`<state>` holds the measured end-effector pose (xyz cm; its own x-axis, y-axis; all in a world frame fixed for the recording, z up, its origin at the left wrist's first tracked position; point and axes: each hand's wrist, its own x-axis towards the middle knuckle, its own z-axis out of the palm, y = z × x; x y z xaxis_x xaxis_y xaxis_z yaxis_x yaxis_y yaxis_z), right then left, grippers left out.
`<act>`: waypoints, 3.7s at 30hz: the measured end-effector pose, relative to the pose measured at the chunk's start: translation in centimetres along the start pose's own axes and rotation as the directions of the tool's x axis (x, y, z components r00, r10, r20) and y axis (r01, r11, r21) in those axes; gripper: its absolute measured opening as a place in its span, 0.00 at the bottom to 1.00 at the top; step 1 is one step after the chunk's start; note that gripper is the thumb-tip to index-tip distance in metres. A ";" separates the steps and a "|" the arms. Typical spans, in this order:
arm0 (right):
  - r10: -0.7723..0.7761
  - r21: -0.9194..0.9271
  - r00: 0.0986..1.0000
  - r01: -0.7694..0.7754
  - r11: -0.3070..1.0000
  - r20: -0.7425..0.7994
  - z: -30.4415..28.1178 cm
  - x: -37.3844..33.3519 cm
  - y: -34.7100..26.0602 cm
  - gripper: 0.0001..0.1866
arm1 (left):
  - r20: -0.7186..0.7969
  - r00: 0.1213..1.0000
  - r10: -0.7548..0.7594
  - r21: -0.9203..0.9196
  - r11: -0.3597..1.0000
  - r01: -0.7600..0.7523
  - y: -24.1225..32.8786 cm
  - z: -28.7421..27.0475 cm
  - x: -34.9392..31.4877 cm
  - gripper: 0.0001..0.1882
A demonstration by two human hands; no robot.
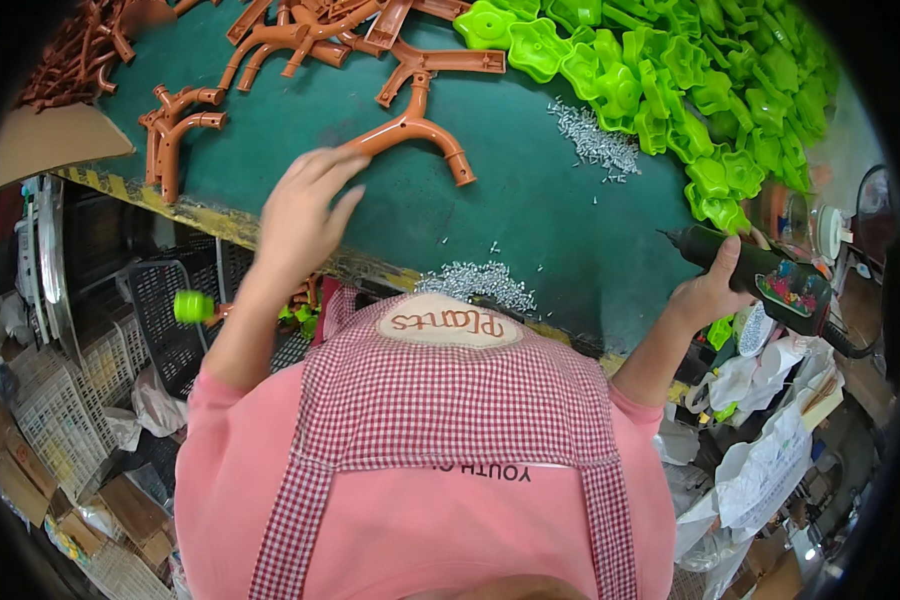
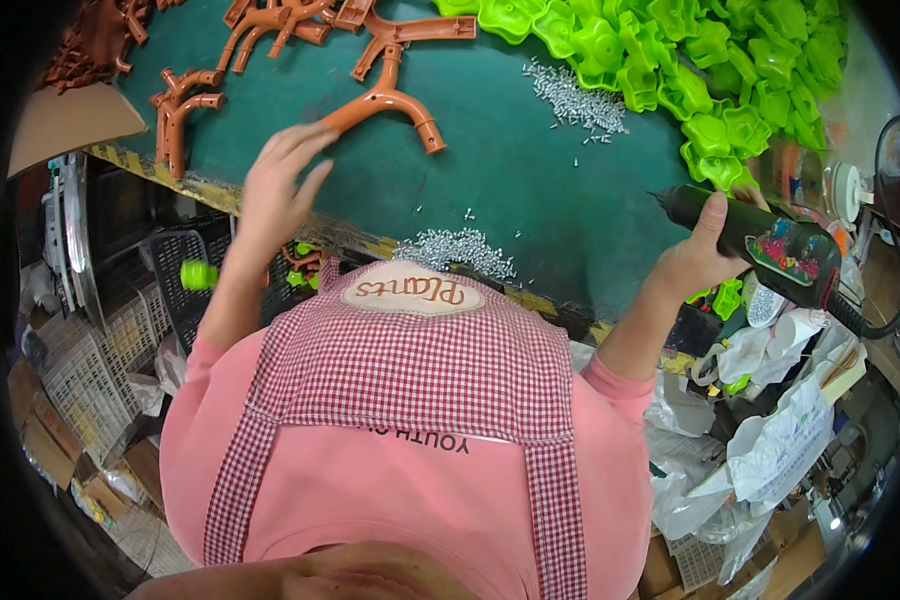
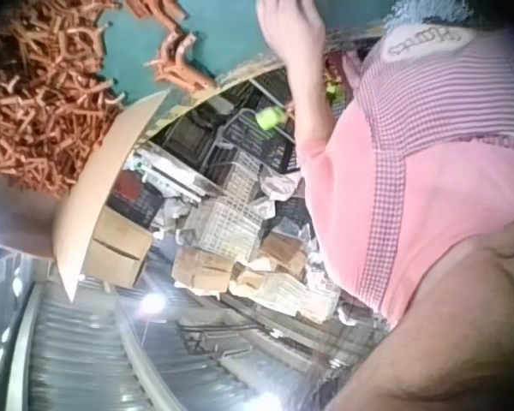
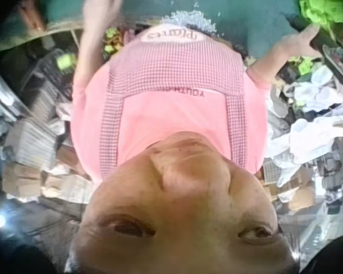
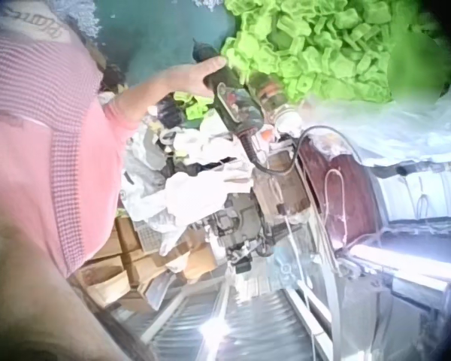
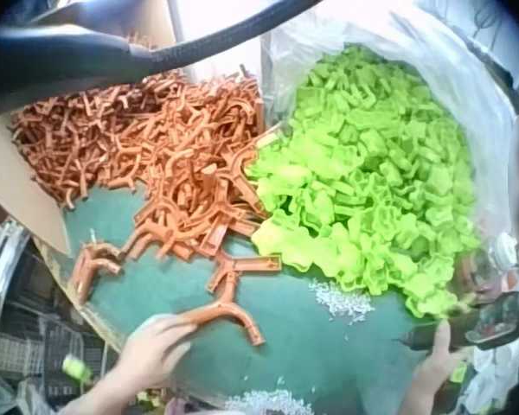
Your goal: The person assembles green star-shaped plastic pieces onto brown Y-shaped plastic frames using a cordless drill and screws. They repeatedly pick up parts, align them, and fasten them together on a green worktable.
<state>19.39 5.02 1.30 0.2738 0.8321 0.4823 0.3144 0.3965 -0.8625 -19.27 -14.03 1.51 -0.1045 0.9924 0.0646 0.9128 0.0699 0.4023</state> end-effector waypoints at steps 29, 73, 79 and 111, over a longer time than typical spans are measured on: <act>-0.163 -0.493 0.827 0.465 0.735 0.537 12.4 6.0 4.4 0.08 | -0.099 0.988 0.119 -0.103 0.986 -0.129 2.9 6.8 5.9 0.15; -0.157 0.214 0.525 -0.048 0.976 0.837 10.5 -9.0 -7.0 0.18 | -0.105 0.946 0.306 0.064 0.951 -0.301 4.5 -2.7 4.0 0.17; -0.188 0.324 0.564 -0.151 0.934 0.804 11.1 -9.8 -8.6 0.20 | -0.166 0.948 0.271 -0.036 0.959 -0.280 5.6 -4.6 3.0 0.18; -0.169 0.205 0.597 0.007 0.979 0.784 10.4 -12.5 -6.6 0.13 | 0.091 0.992 -0.090 -0.588 0.799 0.127 6.4 3.5 0.8 0.18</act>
<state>4.44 -3.98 -0.65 -0.6025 0.7340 0.3133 0.1233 0.4735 -0.8721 -12.12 -12.44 0.92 -0.1495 0.9872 -0.0555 0.4836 0.1220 0.8667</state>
